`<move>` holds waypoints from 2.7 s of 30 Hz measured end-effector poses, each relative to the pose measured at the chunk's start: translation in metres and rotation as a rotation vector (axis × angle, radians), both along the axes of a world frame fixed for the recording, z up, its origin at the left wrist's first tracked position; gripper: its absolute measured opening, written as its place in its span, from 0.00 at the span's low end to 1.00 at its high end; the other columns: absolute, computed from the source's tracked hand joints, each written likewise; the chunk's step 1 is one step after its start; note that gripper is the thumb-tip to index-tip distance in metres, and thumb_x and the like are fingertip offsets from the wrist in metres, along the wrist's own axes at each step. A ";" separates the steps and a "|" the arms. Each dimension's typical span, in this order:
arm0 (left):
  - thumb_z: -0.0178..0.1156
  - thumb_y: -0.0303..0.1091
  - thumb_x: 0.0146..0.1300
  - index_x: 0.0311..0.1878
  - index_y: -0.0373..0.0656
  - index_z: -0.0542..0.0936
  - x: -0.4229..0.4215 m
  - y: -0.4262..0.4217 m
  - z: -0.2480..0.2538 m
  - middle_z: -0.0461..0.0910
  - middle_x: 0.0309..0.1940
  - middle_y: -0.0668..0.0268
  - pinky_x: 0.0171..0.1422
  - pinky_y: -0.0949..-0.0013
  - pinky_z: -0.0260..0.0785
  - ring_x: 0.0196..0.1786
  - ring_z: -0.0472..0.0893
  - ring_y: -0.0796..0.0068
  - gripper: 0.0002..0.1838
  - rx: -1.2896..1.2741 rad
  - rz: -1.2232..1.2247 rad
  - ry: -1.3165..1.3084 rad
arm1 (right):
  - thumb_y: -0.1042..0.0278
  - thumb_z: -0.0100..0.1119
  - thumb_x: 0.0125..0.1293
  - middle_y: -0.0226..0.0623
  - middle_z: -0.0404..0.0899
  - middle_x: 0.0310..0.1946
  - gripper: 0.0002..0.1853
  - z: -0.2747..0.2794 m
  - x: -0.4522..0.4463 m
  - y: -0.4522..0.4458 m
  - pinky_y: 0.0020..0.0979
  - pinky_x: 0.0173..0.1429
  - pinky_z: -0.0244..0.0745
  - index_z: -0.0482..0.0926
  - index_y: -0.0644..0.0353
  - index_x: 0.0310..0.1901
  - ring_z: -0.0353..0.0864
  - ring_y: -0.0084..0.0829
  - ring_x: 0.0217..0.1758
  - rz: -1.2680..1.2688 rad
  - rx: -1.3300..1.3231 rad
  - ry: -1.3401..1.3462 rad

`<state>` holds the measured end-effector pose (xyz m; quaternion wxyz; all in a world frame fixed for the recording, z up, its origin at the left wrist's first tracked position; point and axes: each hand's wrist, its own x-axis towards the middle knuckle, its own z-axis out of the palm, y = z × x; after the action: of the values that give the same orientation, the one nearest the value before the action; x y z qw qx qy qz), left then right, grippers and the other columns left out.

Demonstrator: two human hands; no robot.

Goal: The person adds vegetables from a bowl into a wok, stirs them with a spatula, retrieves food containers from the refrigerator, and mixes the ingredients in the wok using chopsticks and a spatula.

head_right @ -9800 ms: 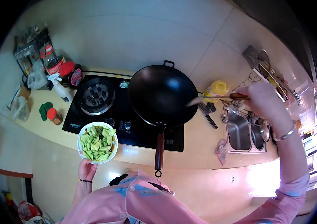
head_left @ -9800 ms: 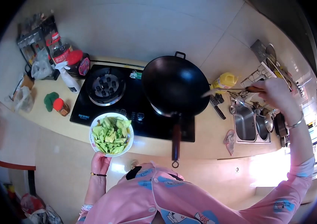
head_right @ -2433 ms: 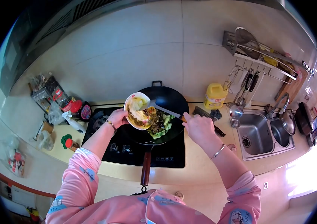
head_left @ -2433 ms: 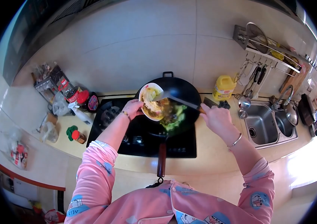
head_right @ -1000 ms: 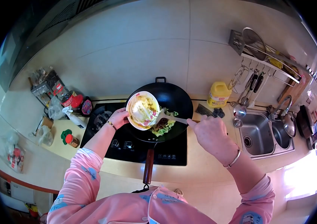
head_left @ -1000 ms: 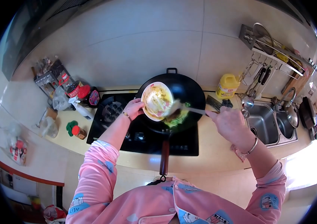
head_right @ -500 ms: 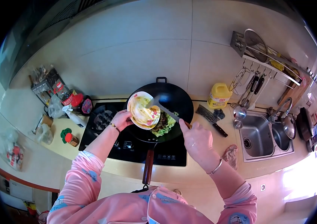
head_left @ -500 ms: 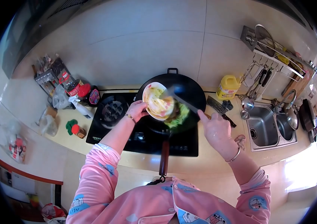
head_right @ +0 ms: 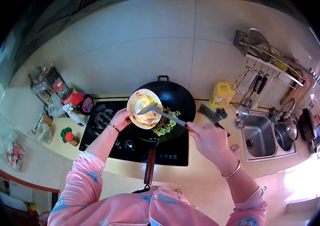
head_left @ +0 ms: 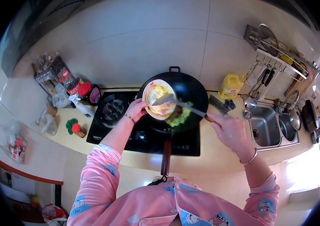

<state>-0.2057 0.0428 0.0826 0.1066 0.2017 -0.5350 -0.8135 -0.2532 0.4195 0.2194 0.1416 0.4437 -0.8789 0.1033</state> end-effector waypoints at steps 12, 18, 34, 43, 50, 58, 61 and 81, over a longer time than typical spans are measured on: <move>0.54 0.27 0.55 0.41 0.41 0.76 0.007 0.000 0.001 0.78 0.36 0.66 0.48 0.64 0.73 0.41 0.79 0.71 0.10 -0.085 0.041 -0.042 | 0.67 0.55 0.56 0.34 0.72 0.22 0.15 0.004 0.002 0.013 0.30 0.25 0.72 0.78 0.44 0.47 0.77 0.31 0.26 0.022 0.264 0.193; 0.51 0.25 0.55 0.42 0.39 0.73 0.008 0.003 0.002 0.76 0.37 0.65 0.50 0.62 0.73 0.42 0.79 0.69 0.11 -0.066 0.048 -0.057 | 0.71 0.54 0.53 0.33 0.71 0.24 0.20 -0.001 0.008 0.008 0.30 0.27 0.72 0.76 0.45 0.50 0.76 0.31 0.29 0.033 0.239 0.227; 0.50 0.24 0.57 0.45 0.37 0.73 0.026 0.005 0.013 0.76 0.41 0.62 0.49 0.65 0.73 0.44 0.78 0.69 0.12 -0.029 0.159 0.040 | 0.63 0.53 0.59 0.34 0.72 0.21 0.13 -0.025 0.025 0.023 0.34 0.26 0.72 0.77 0.43 0.46 0.76 0.35 0.23 -0.076 0.209 0.163; 0.45 0.20 0.57 0.54 0.34 0.68 0.037 0.024 0.016 0.74 0.48 0.58 0.53 0.64 0.72 0.49 0.77 0.66 0.19 0.136 0.185 0.202 | 0.58 0.52 0.62 0.38 0.73 0.20 0.14 -0.059 0.041 0.006 0.36 0.26 0.72 0.75 0.44 0.49 0.76 0.39 0.21 -0.190 -0.004 -0.140; 0.45 0.20 0.54 0.53 0.33 0.69 0.056 0.035 0.006 0.73 0.50 0.58 0.55 0.64 0.71 0.51 0.76 0.65 0.21 0.129 0.163 0.189 | 0.60 0.52 0.63 0.42 0.73 0.19 0.14 -0.077 0.022 -0.002 0.38 0.28 0.71 0.75 0.45 0.51 0.75 0.38 0.20 -0.246 -0.258 -0.278; 0.43 0.20 0.55 0.60 0.34 0.62 0.080 0.035 0.029 0.67 0.57 0.51 0.62 0.52 0.65 0.61 0.67 0.54 0.26 0.454 0.185 0.096 | 0.66 0.49 0.66 0.26 0.67 0.18 0.17 -0.078 0.019 0.015 0.17 0.20 0.56 0.69 0.58 0.56 0.61 0.15 0.16 -0.295 -0.819 -1.230; 0.47 0.23 0.53 0.57 0.33 0.64 0.082 0.017 0.038 0.69 0.55 0.52 0.62 0.54 0.67 0.59 0.69 0.54 0.25 0.547 0.181 0.084 | 0.68 0.49 0.66 0.25 0.65 0.19 0.18 -0.091 0.031 0.029 0.15 0.17 0.52 0.68 0.59 0.57 0.59 0.13 0.15 -0.259 -0.867 -1.456; 0.43 0.19 0.50 0.60 0.35 0.59 0.064 -0.011 0.043 0.63 0.58 0.49 0.63 0.50 0.62 0.62 0.63 0.49 0.29 0.742 0.017 -0.077 | 0.68 0.47 0.68 0.27 0.64 0.21 0.20 -0.108 0.049 0.051 0.15 0.16 0.47 0.64 0.55 0.60 0.54 0.13 0.15 -0.029 -1.033 -1.944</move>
<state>-0.1416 0.0322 0.1258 0.0128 0.2612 -0.2057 -0.9430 -0.2038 0.4708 0.1110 -0.4411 0.0502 -0.4715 0.7620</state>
